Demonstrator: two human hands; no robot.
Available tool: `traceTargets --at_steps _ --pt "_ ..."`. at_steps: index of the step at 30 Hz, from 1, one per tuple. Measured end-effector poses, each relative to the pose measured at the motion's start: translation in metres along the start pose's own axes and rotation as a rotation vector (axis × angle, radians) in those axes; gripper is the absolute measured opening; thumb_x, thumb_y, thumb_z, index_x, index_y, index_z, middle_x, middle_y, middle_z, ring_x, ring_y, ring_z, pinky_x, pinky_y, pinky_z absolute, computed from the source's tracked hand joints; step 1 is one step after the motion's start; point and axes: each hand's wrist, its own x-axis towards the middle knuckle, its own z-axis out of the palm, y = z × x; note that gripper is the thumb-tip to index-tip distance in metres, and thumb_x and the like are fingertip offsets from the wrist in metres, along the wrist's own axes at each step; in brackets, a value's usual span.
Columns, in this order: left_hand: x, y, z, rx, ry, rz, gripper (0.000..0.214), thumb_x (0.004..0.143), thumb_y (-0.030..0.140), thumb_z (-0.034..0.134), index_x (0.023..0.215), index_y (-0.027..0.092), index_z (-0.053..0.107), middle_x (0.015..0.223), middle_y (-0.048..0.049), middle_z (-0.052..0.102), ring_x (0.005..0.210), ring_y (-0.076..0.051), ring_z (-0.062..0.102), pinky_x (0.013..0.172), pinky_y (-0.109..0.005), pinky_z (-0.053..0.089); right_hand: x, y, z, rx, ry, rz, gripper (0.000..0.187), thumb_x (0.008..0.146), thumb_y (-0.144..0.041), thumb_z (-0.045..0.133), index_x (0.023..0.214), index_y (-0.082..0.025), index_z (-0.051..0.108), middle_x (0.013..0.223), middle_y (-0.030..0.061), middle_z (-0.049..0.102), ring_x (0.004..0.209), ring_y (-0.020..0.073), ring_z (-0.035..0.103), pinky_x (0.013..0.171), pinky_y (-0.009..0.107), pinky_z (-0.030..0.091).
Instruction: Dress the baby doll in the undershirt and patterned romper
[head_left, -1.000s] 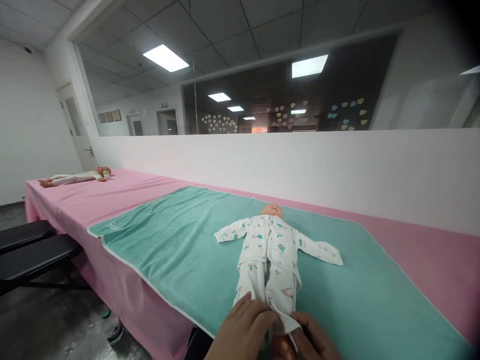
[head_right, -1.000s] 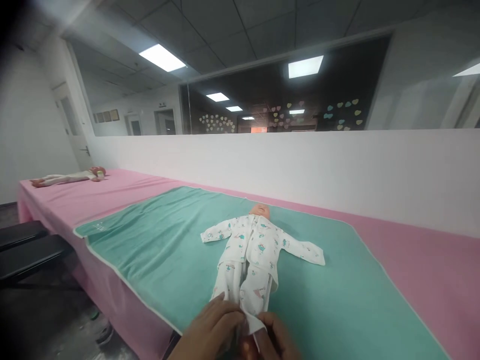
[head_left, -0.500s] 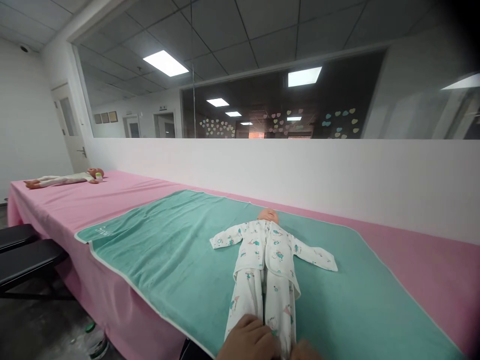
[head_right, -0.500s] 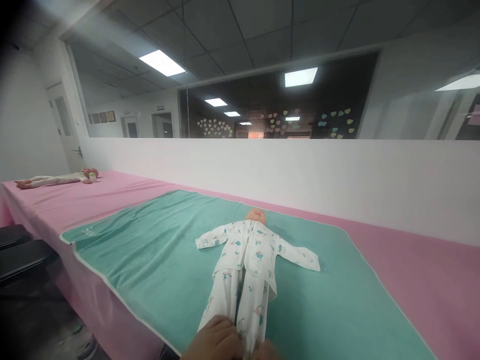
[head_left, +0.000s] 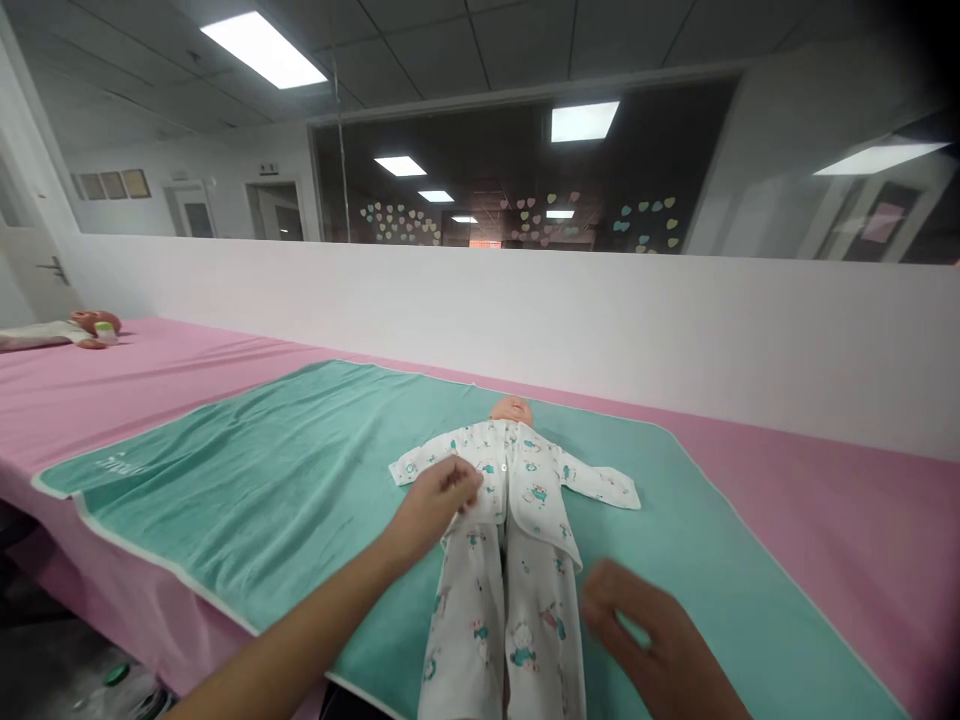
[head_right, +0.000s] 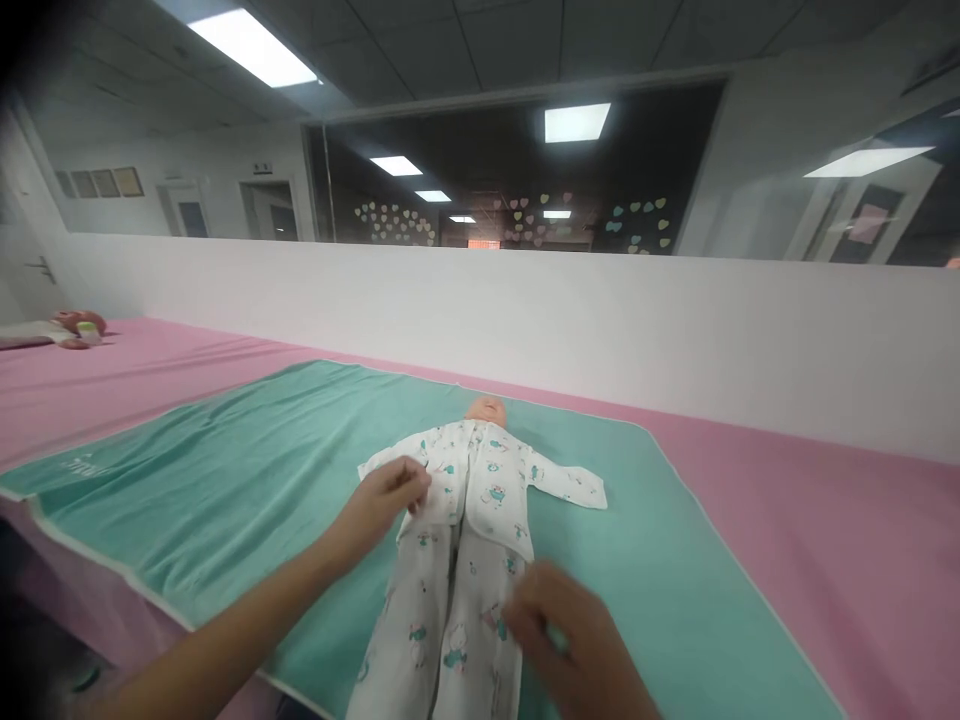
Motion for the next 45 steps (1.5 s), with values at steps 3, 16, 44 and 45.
traceTargets --at_steps 3,16,44,45 --pt "0.064 -0.018 0.011 0.225 0.107 -0.012 0.02 0.08 0.035 0.048 0.081 0.017 0.057 0.069 -0.0002 0.059 0.066 -0.014 0.054 0.062 -0.023 0.039 0.072 0.012 0.003 -0.096 0.143 0.087 0.035 0.089 -0.045 0.037 0.064 -0.02 0.039 0.063 -0.0007 0.046 0.059 0.0132 0.044 0.054 0.024 0.037" --pt "0.18 -0.04 0.018 0.216 -0.151 -0.104 0.014 0.063 0.014 0.06 0.05 0.015 0.056 0.035 0.0028 0.045 0.039 -0.011 0.043 0.05 -0.024 0.035 0.239 0.093 0.032 -0.384 0.1 0.363 0.023 0.075 -0.034 0.056 0.063 -0.015 0.057 0.072 0.0148 0.063 0.076 0.0247 0.057 0.063 0.03 0.034" --pt "0.188 -0.067 0.031 -0.692 -0.151 -0.38 0.005 0.074 0.01 0.065 0.074 0.006 0.066 0.067 -0.0057 0.065 0.059 -0.007 0.062 0.065 -0.014 0.054 0.24 0.115 0.048 0.602 0.203 0.293 0.039 0.065 -0.053 0.063 0.055 -0.018 0.049 0.046 -0.0038 0.046 0.042 0.0082 0.035 0.046 0.023 0.025" --pt "0.188 -0.067 0.031 -0.689 -0.154 -0.378 0.005 0.074 0.01 0.065 0.074 0.005 0.066 0.067 -0.0061 0.065 0.059 -0.007 0.062 0.065 -0.014 0.055 0.24 0.115 0.047 0.607 0.204 0.292 0.039 0.065 -0.053 0.063 0.055 -0.018 0.049 0.047 -0.0037 0.046 0.043 0.0082 0.035 0.046 0.023 0.025"
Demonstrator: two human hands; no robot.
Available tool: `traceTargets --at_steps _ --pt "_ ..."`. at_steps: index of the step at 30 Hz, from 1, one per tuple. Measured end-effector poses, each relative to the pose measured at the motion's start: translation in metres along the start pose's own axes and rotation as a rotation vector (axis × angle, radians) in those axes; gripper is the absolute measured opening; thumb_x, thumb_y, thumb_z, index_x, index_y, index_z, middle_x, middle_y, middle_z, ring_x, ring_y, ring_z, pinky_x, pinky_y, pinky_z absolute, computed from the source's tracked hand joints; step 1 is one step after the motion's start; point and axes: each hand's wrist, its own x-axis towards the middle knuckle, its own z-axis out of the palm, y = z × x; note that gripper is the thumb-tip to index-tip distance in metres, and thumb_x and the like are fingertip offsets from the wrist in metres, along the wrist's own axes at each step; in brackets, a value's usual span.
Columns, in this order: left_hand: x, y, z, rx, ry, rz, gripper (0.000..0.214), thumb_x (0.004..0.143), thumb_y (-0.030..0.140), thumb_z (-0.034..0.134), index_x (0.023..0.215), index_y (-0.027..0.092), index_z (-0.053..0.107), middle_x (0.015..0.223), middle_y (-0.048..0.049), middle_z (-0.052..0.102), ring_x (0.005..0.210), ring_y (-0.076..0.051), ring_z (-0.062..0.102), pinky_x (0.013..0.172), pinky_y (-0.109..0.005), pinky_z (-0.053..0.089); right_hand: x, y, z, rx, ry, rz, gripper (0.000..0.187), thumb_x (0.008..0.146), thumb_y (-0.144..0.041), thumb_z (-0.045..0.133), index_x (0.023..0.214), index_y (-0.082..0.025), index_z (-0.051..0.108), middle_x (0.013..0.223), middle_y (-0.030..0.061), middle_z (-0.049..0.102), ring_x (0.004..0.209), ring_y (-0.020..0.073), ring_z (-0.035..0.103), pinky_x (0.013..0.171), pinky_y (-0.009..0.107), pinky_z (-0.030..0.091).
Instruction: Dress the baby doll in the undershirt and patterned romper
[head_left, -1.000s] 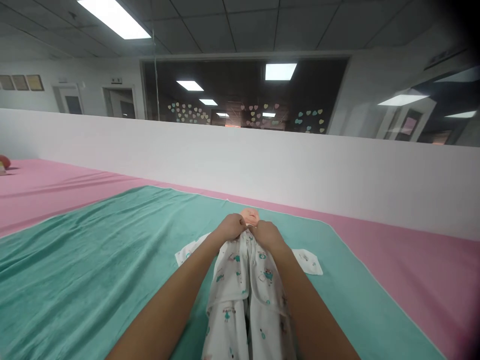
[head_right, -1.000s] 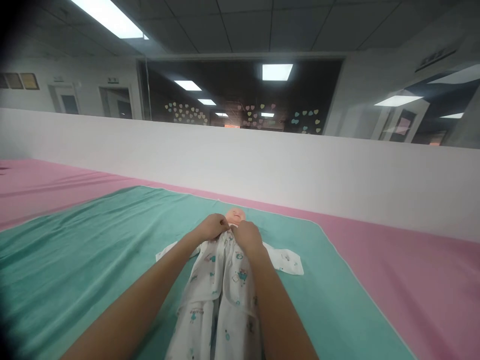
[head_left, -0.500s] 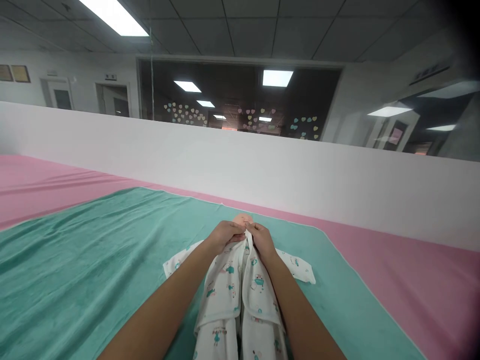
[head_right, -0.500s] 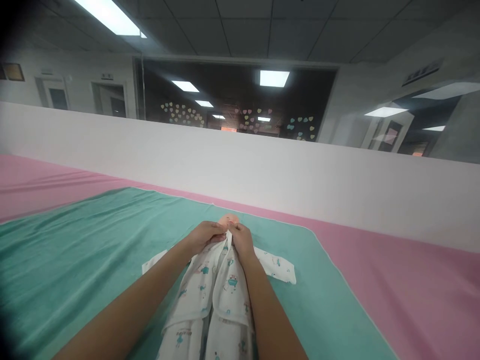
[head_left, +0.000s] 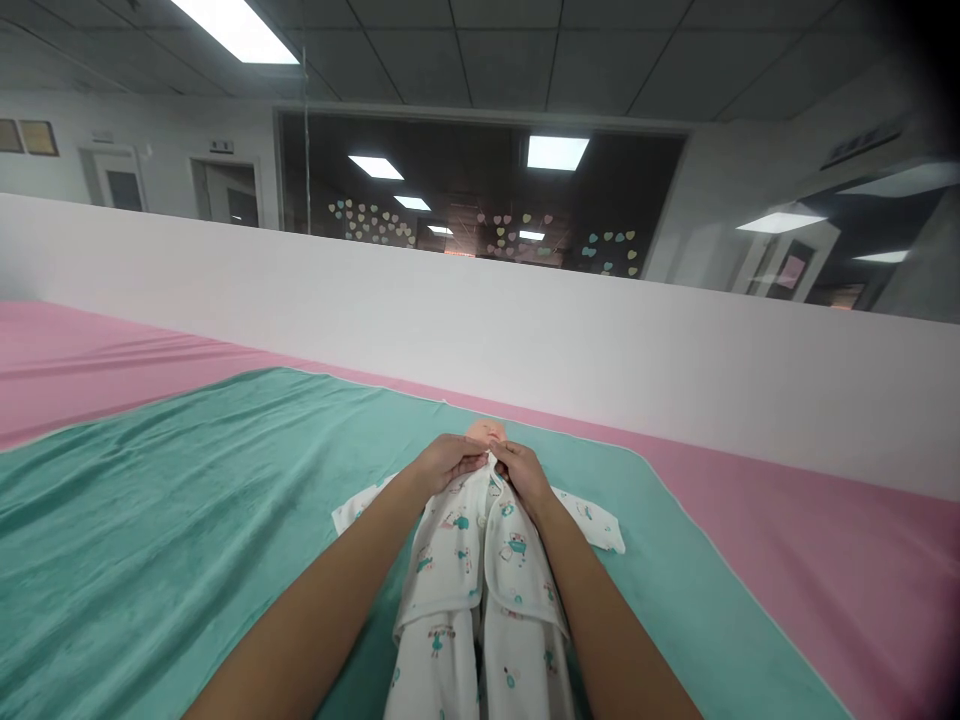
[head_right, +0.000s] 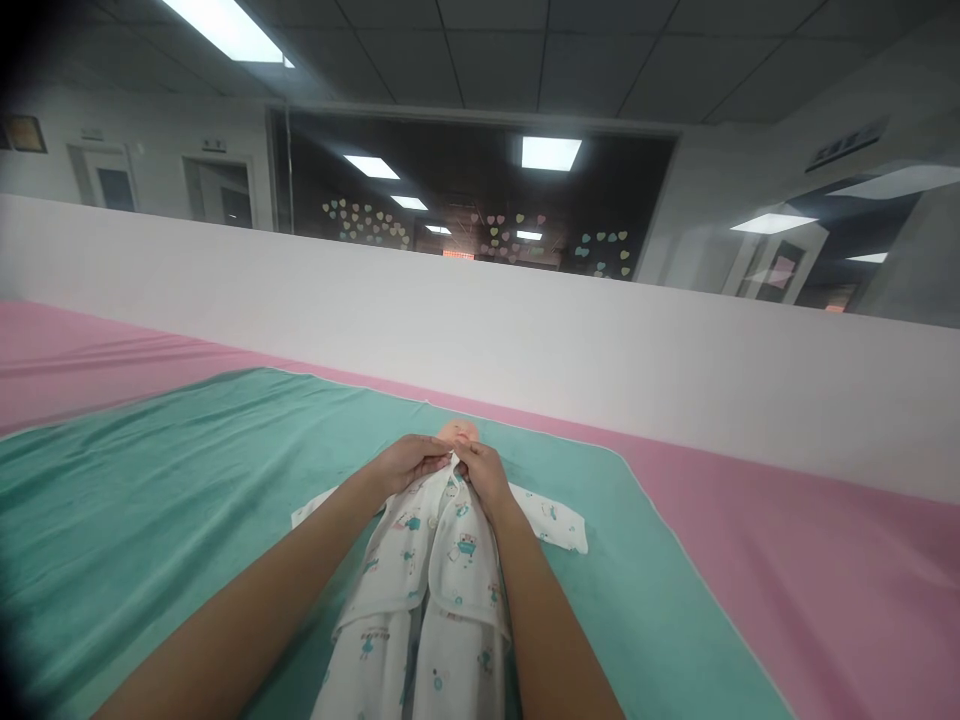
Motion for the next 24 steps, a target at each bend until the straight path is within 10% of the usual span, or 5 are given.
traceTargets --at_steps 24 --pt "-0.019 0.01 0.015 0.385 0.021 0.152 0.015 0.064 0.02 0.069 0.057 0.012 0.058 0.047 0.0027 0.052 0.046 -0.008 0.05 0.05 -0.018 0.043 -0.009 0.003 -0.006 0.038 -0.054 -0.143 0.035 0.06 -0.039 0.073 0.08 -0.017 0.054 0.083 0.0029 0.063 0.083 0.0159 0.058 0.079 0.029 0.044"
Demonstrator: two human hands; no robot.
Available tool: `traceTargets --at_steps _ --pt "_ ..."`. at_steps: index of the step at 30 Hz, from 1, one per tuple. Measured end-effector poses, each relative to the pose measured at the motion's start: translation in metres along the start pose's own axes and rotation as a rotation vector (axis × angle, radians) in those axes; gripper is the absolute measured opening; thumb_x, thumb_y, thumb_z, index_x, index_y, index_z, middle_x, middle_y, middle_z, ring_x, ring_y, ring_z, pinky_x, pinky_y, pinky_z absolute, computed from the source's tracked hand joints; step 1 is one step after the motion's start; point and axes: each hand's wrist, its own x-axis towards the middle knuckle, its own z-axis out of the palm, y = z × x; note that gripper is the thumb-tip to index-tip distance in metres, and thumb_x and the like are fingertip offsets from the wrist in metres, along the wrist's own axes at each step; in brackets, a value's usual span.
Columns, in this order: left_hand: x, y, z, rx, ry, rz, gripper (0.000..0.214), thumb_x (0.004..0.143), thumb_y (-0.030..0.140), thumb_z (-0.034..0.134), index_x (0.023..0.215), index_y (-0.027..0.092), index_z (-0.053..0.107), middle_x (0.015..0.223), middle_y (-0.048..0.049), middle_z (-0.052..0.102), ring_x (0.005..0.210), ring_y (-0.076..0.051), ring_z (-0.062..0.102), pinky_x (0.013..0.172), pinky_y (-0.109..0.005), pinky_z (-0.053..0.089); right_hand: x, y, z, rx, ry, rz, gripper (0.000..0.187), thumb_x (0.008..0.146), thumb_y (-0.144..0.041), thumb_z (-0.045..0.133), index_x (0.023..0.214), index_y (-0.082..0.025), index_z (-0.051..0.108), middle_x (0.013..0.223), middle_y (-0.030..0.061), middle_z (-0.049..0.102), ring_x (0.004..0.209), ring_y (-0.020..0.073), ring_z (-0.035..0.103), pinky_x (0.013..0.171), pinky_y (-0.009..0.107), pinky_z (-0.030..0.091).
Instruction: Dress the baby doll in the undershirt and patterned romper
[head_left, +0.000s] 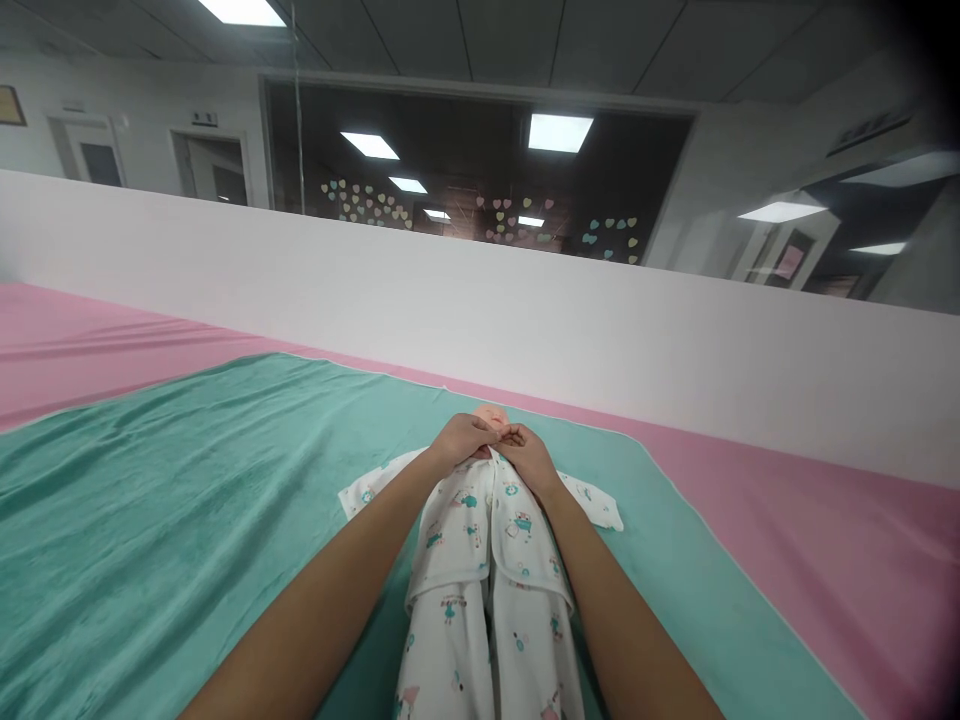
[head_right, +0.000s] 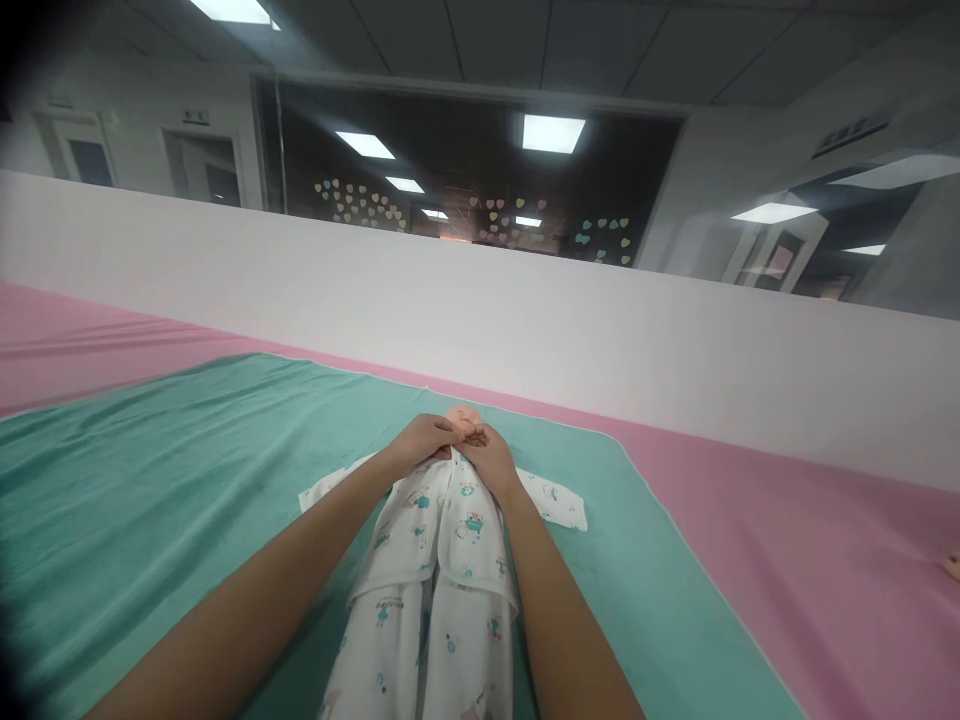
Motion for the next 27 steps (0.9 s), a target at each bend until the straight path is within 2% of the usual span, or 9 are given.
traceTargets --at_steps 7,12,15,19,23,27 --pt "0.0009 0.0011 0.0047 0.064 0.057 -0.018 0.013 0.062 0.01 0.061 0.053 0.013 0.053 0.042 0.0034 0.049 0.041 -0.007 0.047 0.046 -0.019 0.041 -0.0014 0.0029 -0.003 0.01 -0.021 0.012 0.034 0.06 -0.033 0.074 0.083 -0.017 0.055 0.085 0.0021 0.062 0.08 0.0137 0.058 0.078 0.028 0.043" --pt "0.0023 -0.0007 0.0001 0.013 0.025 -0.042 0.009 0.064 0.01 0.062 0.058 0.012 0.055 0.048 0.0025 0.051 0.047 -0.007 0.051 0.053 -0.019 0.046 -0.0022 0.0 -0.0009 -0.015 0.014 0.047 0.035 0.06 -0.038 0.074 0.082 -0.017 0.056 0.085 0.003 0.064 0.081 0.015 0.058 0.076 0.028 0.043" --pt "0.0024 -0.0008 -0.0026 -0.019 0.011 -0.066 0.004 0.065 0.011 0.063 0.066 0.012 0.059 0.054 0.001 0.055 0.05 -0.007 0.054 0.055 -0.02 0.047 -0.0022 -0.0011 -0.0007 -0.023 0.045 0.093 0.038 0.058 -0.039 0.074 0.085 -0.017 0.058 0.079 0.002 0.063 0.071 0.0132 0.056 0.067 0.026 0.042" --pt "0.0017 0.0015 -0.0022 -0.023 0.023 -0.066 0.008 0.064 0.01 0.065 0.068 0.012 0.06 0.051 0.0026 0.054 0.05 -0.008 0.053 0.055 -0.02 0.046 -0.0016 -0.0002 -0.0026 -0.01 0.051 0.142 0.032 0.061 -0.039 0.071 0.082 -0.016 0.061 0.061 -0.0034 0.054 0.052 0.008 0.042 0.051 0.022 0.032" --pt "0.001 0.0038 -0.0008 -0.003 0.066 -0.069 0.01 0.061 0.008 0.068 0.063 0.012 0.059 0.044 0.0044 0.05 0.048 -0.009 0.052 0.053 -0.021 0.045 -0.0012 0.0016 -0.0038 -0.023 0.047 0.142 0.028 0.061 -0.037 0.07 0.076 -0.015 0.063 0.058 -0.0039 0.051 0.051 0.007 0.038 0.049 0.022 0.028" --pt "0.0008 0.0036 0.0001 -0.001 0.094 -0.073 0.009 0.061 0.007 0.068 0.061 0.012 0.06 0.042 0.005 0.048 0.046 -0.009 0.05 0.052 -0.021 0.043 -0.001 0.0042 -0.0044 -0.023 0.046 0.149 0.029 0.061 -0.036 0.07 0.08 -0.016 0.064 0.065 -0.0019 0.056 0.053 0.0074 0.041 0.05 0.022 0.03"
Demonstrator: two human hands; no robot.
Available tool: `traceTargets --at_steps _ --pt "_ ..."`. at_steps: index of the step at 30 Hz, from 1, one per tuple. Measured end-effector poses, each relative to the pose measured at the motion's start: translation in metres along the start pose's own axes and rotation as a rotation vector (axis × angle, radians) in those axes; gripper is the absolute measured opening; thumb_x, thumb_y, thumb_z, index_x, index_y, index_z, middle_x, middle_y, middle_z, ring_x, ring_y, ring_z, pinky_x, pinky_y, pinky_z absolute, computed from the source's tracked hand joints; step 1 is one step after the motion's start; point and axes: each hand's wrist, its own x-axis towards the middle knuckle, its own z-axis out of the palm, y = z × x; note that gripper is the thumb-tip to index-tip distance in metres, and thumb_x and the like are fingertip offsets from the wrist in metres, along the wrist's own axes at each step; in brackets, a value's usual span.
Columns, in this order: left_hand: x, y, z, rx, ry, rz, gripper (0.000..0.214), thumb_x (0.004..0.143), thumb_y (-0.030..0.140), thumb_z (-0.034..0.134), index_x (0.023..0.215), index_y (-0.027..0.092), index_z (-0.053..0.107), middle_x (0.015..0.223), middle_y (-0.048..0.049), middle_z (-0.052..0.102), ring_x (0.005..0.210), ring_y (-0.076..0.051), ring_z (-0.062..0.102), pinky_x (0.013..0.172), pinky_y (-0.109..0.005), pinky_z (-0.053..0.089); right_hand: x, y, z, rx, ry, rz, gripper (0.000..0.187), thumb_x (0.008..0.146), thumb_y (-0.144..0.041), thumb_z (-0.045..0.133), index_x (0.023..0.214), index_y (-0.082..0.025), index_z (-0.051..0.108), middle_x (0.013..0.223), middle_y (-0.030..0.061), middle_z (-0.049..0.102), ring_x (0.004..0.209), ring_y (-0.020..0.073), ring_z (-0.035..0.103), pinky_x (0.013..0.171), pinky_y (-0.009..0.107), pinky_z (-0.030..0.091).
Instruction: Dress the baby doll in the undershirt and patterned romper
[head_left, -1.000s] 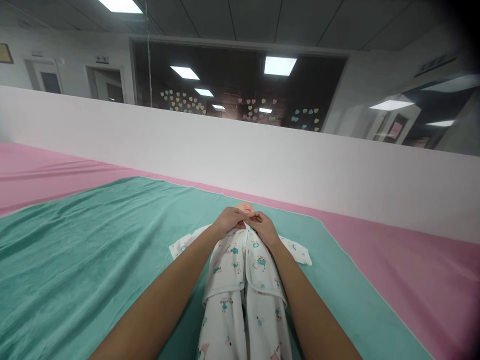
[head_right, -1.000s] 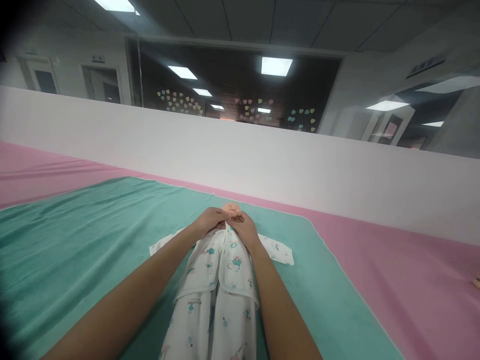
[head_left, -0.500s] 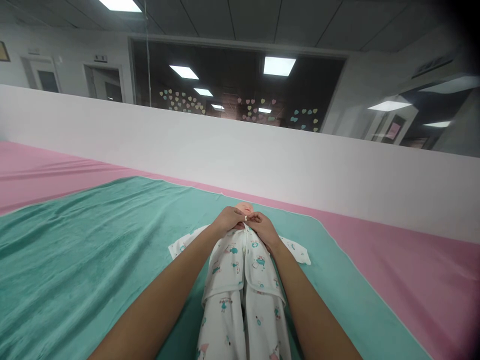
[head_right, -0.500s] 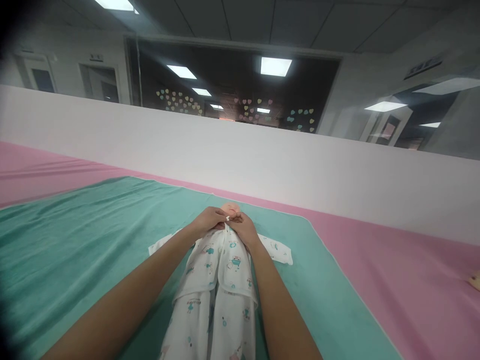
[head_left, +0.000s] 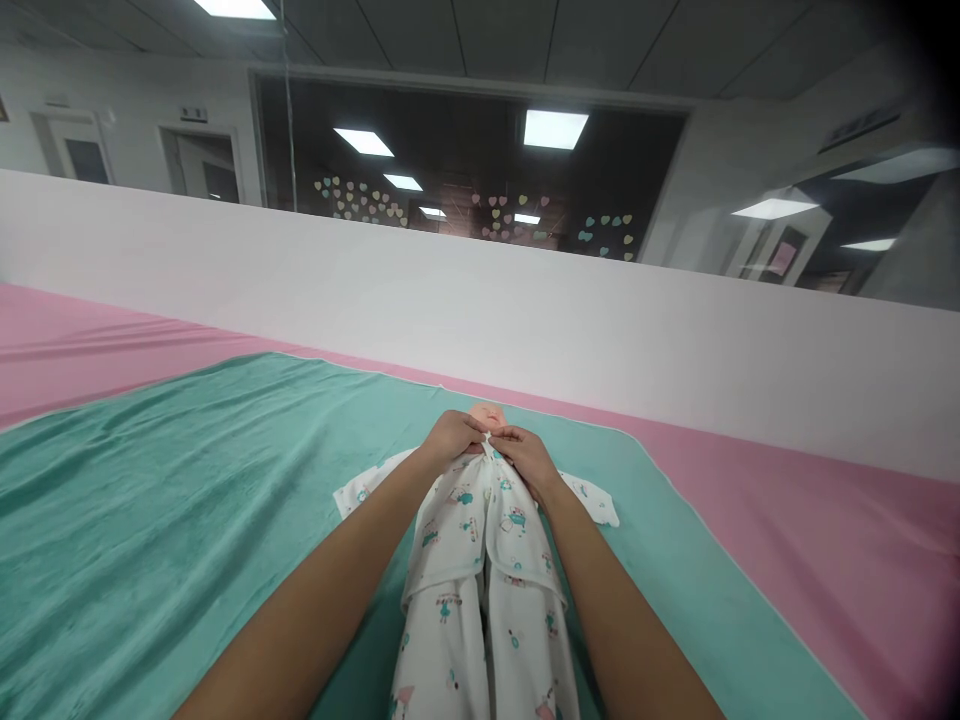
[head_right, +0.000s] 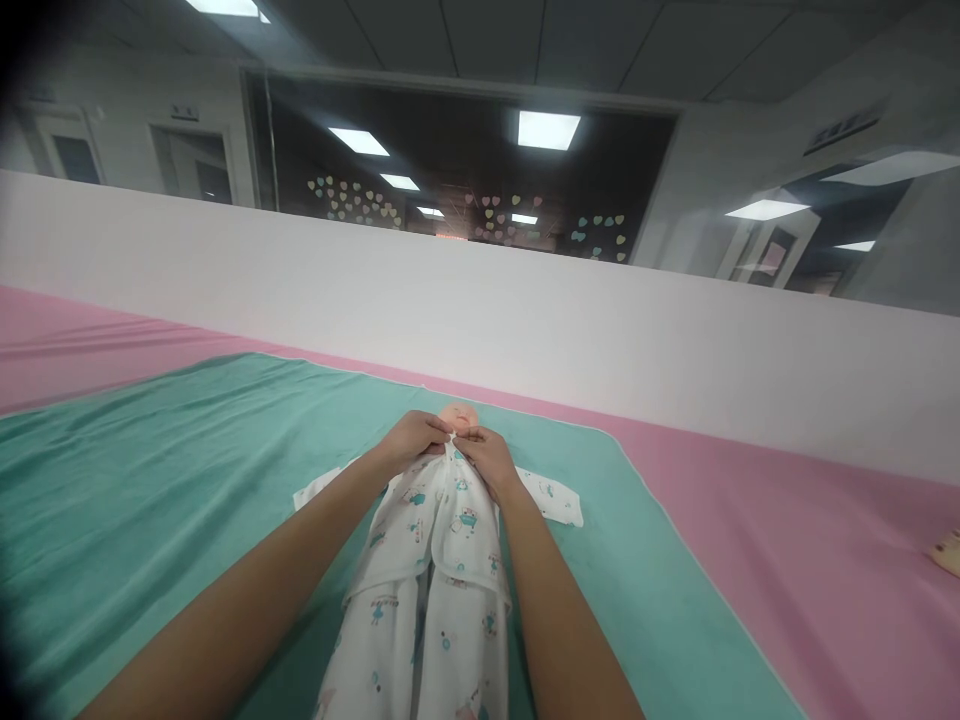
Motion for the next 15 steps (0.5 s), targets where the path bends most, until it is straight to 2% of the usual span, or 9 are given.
traceTargets --at_steps 8,15 --pt "0.0002 -0.0017 0.0014 -0.033 0.011 -0.004 0.01 0.062 0.003 0.064 0.065 0.012 0.06 0.041 0.0061 0.045 0.043 -0.007 0.047 0.05 -0.019 0.043 -0.0002 0.0006 -0.0004 0.002 -0.003 0.026 0.027 0.061 -0.035 0.07 0.081 -0.016 0.066 0.072 0.0004 0.063 0.058 0.0094 0.05 0.055 0.023 0.038" --pt "0.0019 -0.004 0.0 -0.03 -0.001 0.011 0.012 0.061 0.007 0.068 0.062 0.013 0.057 0.044 0.0051 0.048 0.045 -0.007 0.047 0.049 -0.018 0.042 -0.0038 -0.0054 0.0005 -0.004 -0.014 0.034 0.03 0.06 -0.037 0.071 0.081 -0.016 0.067 0.075 0.0019 0.065 0.063 0.012 0.055 0.06 0.024 0.042"
